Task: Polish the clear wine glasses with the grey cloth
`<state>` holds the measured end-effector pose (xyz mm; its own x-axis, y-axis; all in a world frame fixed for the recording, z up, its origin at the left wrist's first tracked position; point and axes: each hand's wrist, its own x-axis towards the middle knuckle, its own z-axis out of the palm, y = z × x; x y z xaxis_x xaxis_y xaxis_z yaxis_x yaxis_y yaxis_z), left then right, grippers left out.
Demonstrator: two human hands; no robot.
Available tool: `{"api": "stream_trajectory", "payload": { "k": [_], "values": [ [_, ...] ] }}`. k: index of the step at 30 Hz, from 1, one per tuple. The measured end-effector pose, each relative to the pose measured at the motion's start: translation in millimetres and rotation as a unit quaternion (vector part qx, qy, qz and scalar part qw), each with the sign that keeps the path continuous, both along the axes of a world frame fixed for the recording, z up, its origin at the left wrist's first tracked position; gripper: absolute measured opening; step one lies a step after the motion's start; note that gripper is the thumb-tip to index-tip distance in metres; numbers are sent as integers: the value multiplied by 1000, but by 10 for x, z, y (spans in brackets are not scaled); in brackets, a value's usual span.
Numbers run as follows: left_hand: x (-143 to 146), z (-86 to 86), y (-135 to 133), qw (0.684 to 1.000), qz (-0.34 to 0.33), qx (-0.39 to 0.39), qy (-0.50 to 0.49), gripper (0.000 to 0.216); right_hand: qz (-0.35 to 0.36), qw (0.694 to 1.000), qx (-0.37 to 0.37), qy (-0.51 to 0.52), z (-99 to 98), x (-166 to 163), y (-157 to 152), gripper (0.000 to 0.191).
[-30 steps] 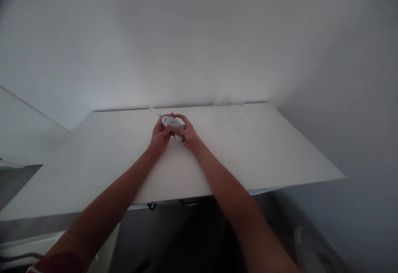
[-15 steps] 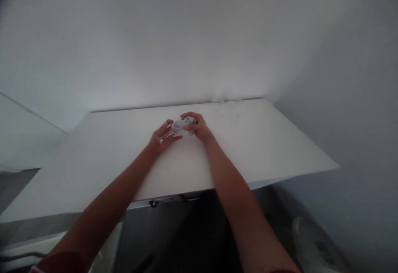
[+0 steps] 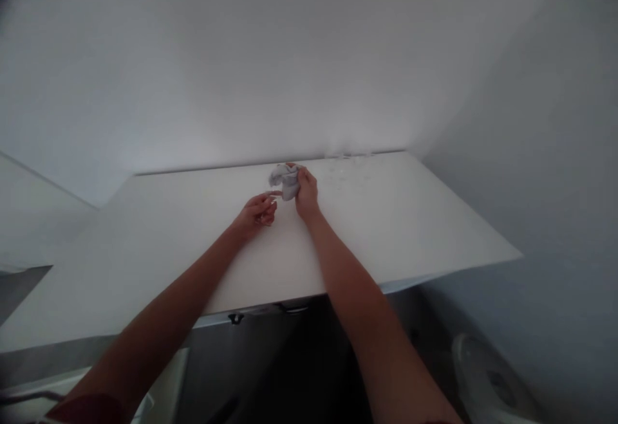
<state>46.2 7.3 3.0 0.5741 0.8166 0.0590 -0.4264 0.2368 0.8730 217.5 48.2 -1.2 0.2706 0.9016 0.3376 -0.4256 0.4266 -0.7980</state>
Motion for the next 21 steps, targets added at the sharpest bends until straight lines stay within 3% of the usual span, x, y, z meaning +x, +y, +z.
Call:
{"api": "stream_trajectory", "payload": {
  "k": [3,6,10,17,21],
  "values": [
    [39,-20,12,993,117,18,-27,52,-23,999,-20,-15,-50,-81,17,56],
    [58,-45,42,974,219,23,-49,56,63,995,-11,-73,-65,-155,-27,53],
    [48,-70,90,970,236,23,-59,61,127,985,2,-117,-24,-204,-96,47],
    [12,-55,115,952,294,34,-76,69,151,985,-77,23,72,-111,-118,38],
    [7,-65,123,940,330,46,-69,69,247,959,-139,-13,81,-89,-133,41]
  ]
}}
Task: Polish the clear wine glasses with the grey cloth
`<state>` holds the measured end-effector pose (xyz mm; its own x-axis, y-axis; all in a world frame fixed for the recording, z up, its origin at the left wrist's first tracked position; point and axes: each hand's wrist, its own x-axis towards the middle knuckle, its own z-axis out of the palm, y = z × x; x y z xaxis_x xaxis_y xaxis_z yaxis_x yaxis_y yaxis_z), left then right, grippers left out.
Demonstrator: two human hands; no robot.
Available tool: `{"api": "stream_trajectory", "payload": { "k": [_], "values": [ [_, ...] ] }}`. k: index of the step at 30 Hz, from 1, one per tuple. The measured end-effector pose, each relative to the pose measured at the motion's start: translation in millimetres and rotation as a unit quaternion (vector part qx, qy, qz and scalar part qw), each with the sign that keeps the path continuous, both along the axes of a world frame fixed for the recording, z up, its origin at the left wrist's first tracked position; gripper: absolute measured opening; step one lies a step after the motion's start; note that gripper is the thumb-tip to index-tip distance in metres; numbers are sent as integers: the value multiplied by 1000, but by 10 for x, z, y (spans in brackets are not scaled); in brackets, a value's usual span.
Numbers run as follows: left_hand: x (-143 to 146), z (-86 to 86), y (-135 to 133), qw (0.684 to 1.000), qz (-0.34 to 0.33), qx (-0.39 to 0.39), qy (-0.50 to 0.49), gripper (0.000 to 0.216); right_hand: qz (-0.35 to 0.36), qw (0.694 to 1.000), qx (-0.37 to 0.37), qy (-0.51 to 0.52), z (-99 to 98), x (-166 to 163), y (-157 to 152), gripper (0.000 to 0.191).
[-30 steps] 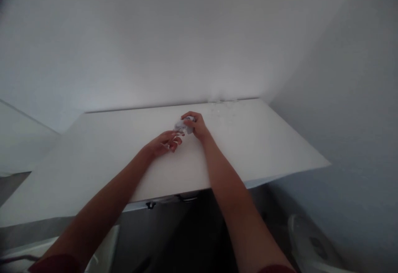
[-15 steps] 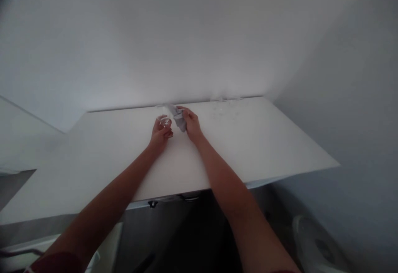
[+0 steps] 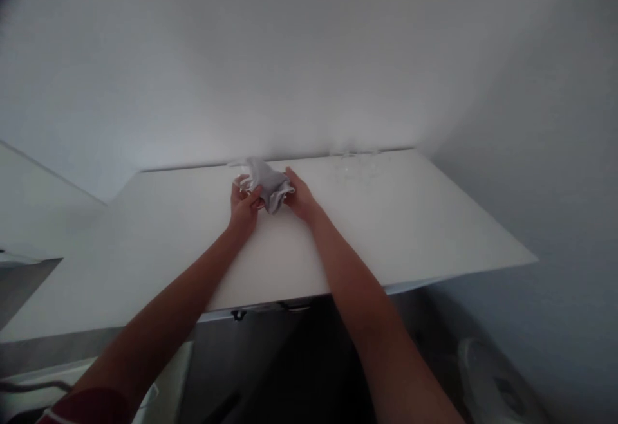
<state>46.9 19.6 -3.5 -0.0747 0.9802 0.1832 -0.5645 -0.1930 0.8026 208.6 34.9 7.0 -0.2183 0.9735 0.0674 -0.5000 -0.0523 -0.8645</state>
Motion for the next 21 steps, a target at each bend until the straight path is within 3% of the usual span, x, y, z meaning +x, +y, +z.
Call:
{"api": "stream_trajectory", "payload": {
  "k": [3,6,9,11,14,17,21],
  "values": [
    [-24,-31,20,998,53,3,27,68,32,998,6,-47,-10,10,3,39],
    [-48,-56,32,994,99,-2,44,64,-61,998,7,4,-42,20,44,31],
    [-41,-63,21,992,86,-13,88,63,-171,983,-8,62,-84,24,107,28],
    [-21,-66,3,988,61,-24,143,67,-198,977,-14,77,-99,23,139,29],
    [5,-82,-19,976,27,-30,213,67,-122,989,-17,79,-89,25,147,40],
    [11,-104,-22,971,20,-9,238,51,-26,998,28,56,-55,36,106,48],
    [31,-127,-18,966,-30,-21,257,44,-34,995,89,23,-7,49,17,46]
  ]
}}
